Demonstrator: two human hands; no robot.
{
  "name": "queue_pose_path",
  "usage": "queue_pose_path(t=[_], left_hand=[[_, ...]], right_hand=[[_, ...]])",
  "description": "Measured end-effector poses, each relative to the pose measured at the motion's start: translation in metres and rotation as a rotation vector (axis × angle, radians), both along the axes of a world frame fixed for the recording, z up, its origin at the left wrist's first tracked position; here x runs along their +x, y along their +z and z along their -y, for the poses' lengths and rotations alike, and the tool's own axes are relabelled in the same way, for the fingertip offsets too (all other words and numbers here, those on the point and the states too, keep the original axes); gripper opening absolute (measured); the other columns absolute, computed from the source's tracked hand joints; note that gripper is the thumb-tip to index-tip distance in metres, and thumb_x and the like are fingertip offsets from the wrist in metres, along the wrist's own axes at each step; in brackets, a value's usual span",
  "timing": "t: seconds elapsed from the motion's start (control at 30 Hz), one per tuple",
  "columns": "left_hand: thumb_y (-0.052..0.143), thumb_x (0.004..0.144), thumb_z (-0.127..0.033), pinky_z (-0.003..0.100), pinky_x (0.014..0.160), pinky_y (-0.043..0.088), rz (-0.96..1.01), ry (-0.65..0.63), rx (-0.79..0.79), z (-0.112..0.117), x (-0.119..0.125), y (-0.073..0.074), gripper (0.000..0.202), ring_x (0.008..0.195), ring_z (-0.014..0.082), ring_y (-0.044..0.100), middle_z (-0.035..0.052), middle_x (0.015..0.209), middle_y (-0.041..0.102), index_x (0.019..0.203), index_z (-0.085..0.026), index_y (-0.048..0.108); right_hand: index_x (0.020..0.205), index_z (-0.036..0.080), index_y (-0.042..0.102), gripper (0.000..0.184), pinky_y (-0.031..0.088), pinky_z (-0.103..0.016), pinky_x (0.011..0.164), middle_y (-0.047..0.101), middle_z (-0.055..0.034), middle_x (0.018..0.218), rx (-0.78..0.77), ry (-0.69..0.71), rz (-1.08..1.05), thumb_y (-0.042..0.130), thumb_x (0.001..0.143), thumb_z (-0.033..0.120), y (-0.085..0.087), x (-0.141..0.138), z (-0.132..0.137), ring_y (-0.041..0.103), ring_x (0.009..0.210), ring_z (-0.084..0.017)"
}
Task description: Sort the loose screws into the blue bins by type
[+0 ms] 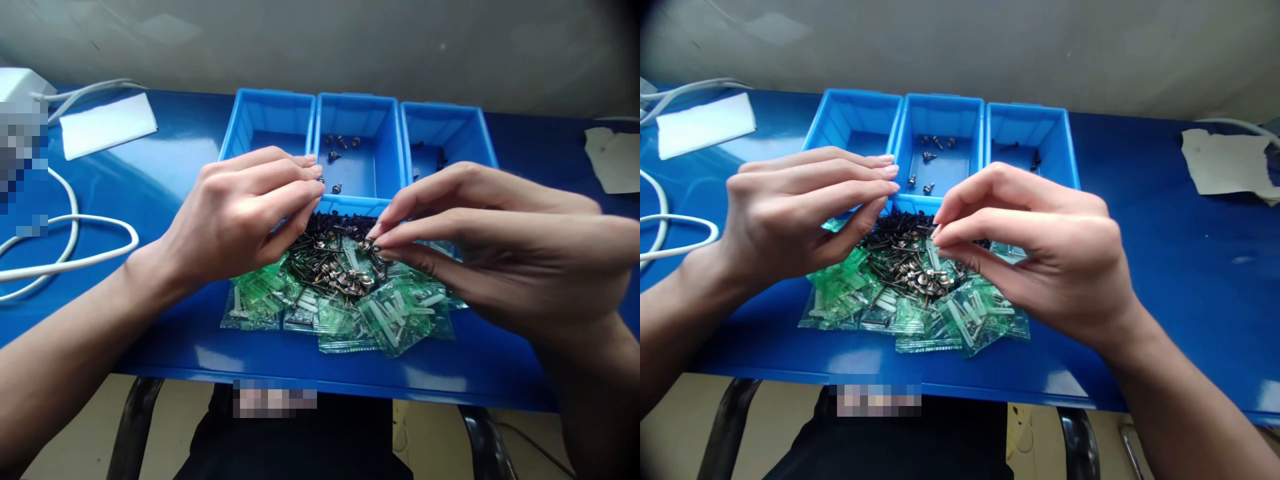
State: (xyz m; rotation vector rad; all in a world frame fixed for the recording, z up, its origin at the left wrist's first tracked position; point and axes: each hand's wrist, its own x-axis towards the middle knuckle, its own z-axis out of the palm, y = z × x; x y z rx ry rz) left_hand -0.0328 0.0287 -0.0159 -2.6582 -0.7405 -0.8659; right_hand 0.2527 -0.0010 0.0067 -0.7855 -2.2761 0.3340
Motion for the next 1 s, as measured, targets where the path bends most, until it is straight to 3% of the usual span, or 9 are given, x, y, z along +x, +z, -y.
queue_pose_path(t=[0.07, 0.13, 0.23, 0.37, 0.53, 0.83, 1.0], left_hand=[[0.066, 0.105, -0.015, 0.041, 0.102, 0.073, 0.005, -0.007, 0.006, -0.001, 0.0, 0.0, 0.015, 0.119, 0.0259, 0.08, 0.0072, 0.121, 0.081, 0.118, -0.016, 0.072], [0.066, 0.105, -0.015, 0.041, 0.101, 0.074, 0.019, -0.006, 0.008, -0.001, 0.001, 0.0, 0.015, 0.119, 0.0259, 0.08, 0.0067, 0.121, 0.081, 0.119, -0.017, 0.072], [0.066, 0.105, -0.015, 0.041, 0.102, 0.074, 0.029, -0.006, 0.002, -0.001, 0.002, -0.002, 0.017, 0.119, 0.0255, 0.08, 0.0067, 0.122, 0.081, 0.12, -0.018, 0.072], [0.065, 0.104, -0.014, 0.042, 0.102, 0.074, 0.041, -0.025, 0.009, -0.002, 0.002, -0.003, 0.018, 0.119, 0.0254, 0.08, 0.0072, 0.121, 0.081, 0.12, -0.016, 0.072], [0.065, 0.104, -0.015, 0.043, 0.102, 0.074, 0.038, -0.019, 0.0, -0.002, 0.001, -0.002, 0.018, 0.12, 0.0262, 0.08, 0.0076, 0.122, 0.081, 0.121, -0.016, 0.072], [0.066, 0.103, -0.013, 0.041, 0.105, 0.073, 0.045, -0.027, 0.011, -0.002, 0.001, -0.002, 0.019, 0.119, 0.0258, 0.08, 0.0075, 0.122, 0.081, 0.12, -0.017, 0.073], [0.071, 0.099, -0.011, 0.04, 0.105, 0.072, 0.047, -0.045, 0.007, -0.002, 0.001, -0.003, 0.02, 0.119, 0.0275, 0.08, 0.0107, 0.121, 0.081, 0.119, -0.011, 0.075]], right_hand=[[0.108, 0.019, 0.081, 0.014, 0.068, -0.037, 0.086, 0.076, -0.0091, 0.113, 0.011, -0.108, -0.056, 0.077, 0.098, 0.011, -0.002, -0.002, 0.0, 0.075, 0.103, -0.019], [0.126, 0.013, 0.08, 0.028, 0.067, -0.044, 0.102, 0.071, -0.0171, 0.134, 0.034, -0.192, -0.099, 0.075, 0.098, 0.011, -0.004, -0.003, 0.001, 0.072, 0.122, -0.025], [0.138, 0.008, 0.074, 0.043, 0.062, -0.05, 0.116, 0.062, -0.0225, 0.152, 0.107, -0.142, -0.08, 0.075, 0.096, 0.008, -0.008, -0.002, 0.002, 0.065, 0.14, -0.031], [0.127, 0.018, 0.077, 0.036, 0.066, -0.04, 0.093, 0.075, -0.0134, 0.128, 0.215, 0.048, 0.114, 0.071, 0.096, 0.001, -0.014, -0.003, 0.002, 0.073, 0.112, -0.022], [0.108, 0.015, 0.076, 0.01, 0.058, -0.037, 0.077, 0.075, -0.0116, 0.109, 0.255, 0.176, 0.236, 0.072, 0.1, 0.011, -0.023, -0.011, -0.002, 0.065, 0.091, -0.019], [0.117, 0.017, 0.076, 0.019, 0.058, -0.035, 0.078, 0.076, -0.0065, 0.101, 0.161, 0.173, 0.293, 0.073, 0.099, 0.011, -0.013, 0.002, -0.001, 0.065, 0.087, -0.018], [0.119, 0.014, 0.075, 0.023, 0.059, -0.032, 0.079, 0.077, -0.0095, 0.112, 0.135, 0.17, 0.325, 0.068, 0.099, 0.003, -0.015, 0.002, 0.0, 0.071, 0.095, -0.018]])
